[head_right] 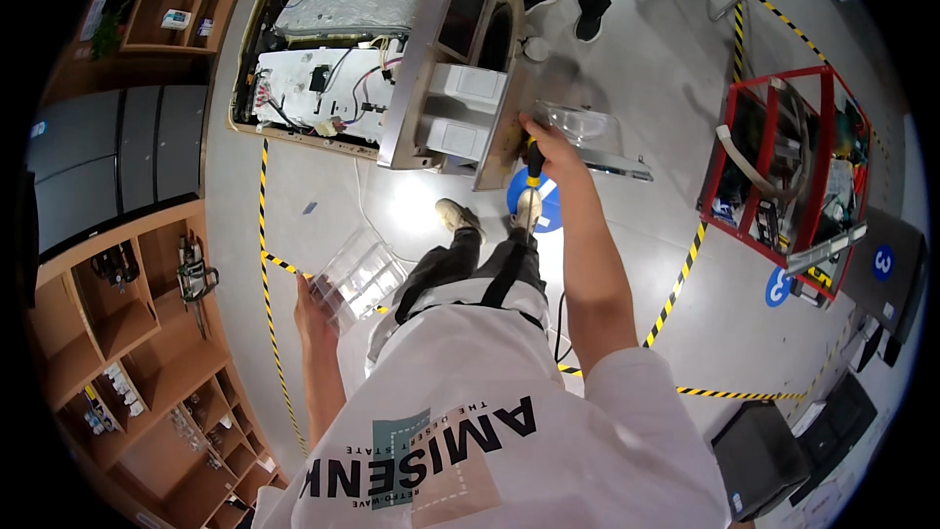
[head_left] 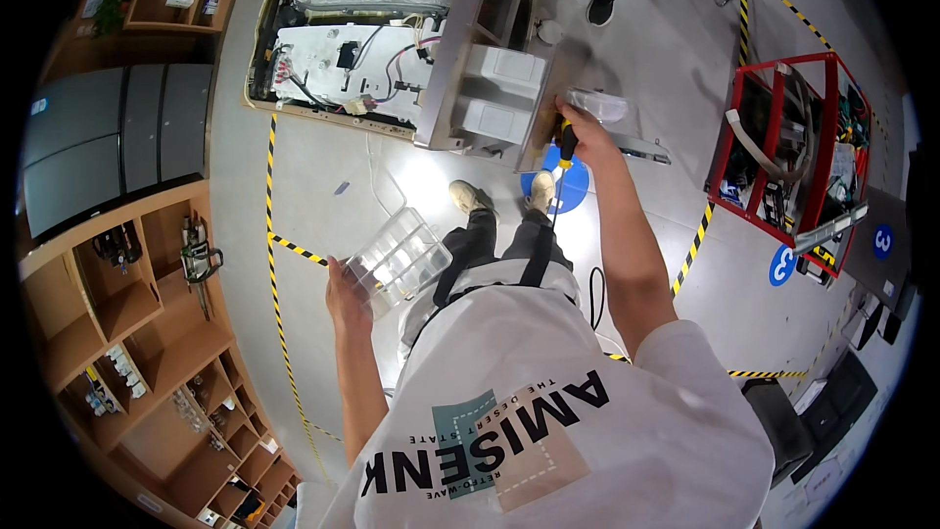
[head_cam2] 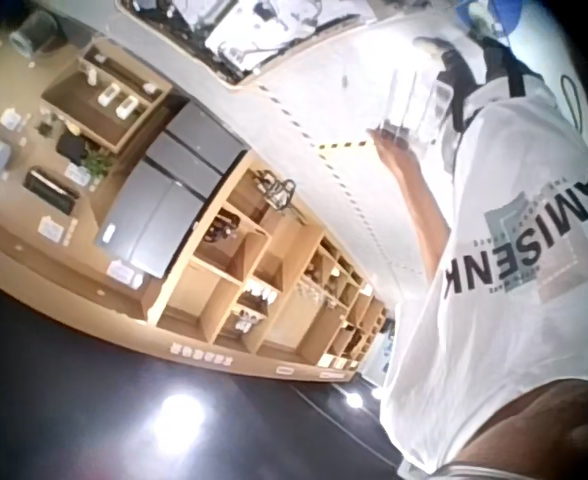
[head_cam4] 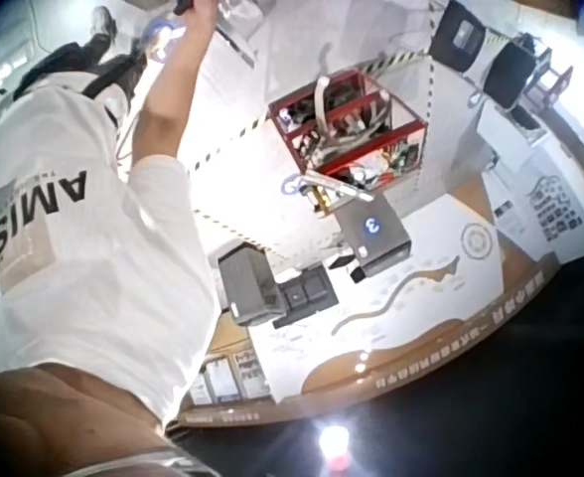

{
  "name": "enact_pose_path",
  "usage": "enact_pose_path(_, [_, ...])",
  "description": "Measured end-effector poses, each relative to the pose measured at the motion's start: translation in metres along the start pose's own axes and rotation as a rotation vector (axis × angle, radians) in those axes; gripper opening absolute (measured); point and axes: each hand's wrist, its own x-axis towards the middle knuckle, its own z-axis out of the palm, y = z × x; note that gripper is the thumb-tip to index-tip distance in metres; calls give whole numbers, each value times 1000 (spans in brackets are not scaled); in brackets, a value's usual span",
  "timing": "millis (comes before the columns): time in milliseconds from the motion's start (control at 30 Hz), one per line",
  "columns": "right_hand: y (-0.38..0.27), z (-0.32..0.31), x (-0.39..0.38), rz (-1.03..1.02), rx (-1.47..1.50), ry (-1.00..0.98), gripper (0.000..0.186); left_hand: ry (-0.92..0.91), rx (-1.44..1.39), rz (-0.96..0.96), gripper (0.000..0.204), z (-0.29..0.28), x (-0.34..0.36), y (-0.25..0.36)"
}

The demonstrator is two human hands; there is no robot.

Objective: The person disassembles internal components of a washing machine using a screwdriver and removes a detergent drawer.

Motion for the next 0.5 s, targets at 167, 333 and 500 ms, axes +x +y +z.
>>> enact_pose_path(167, [-14,-16,-29,27,-100,60,49,-163,55,-3,40,14,-11,1])
enact_pose_path(333, [-37,-2,-52,-30,-244,-1,57,-311,166,21,37,33,-6,4])
enact_pose_path(500, [-44,7,-65,-84,-283,33,93,-525,639,398,35,87,18,20])
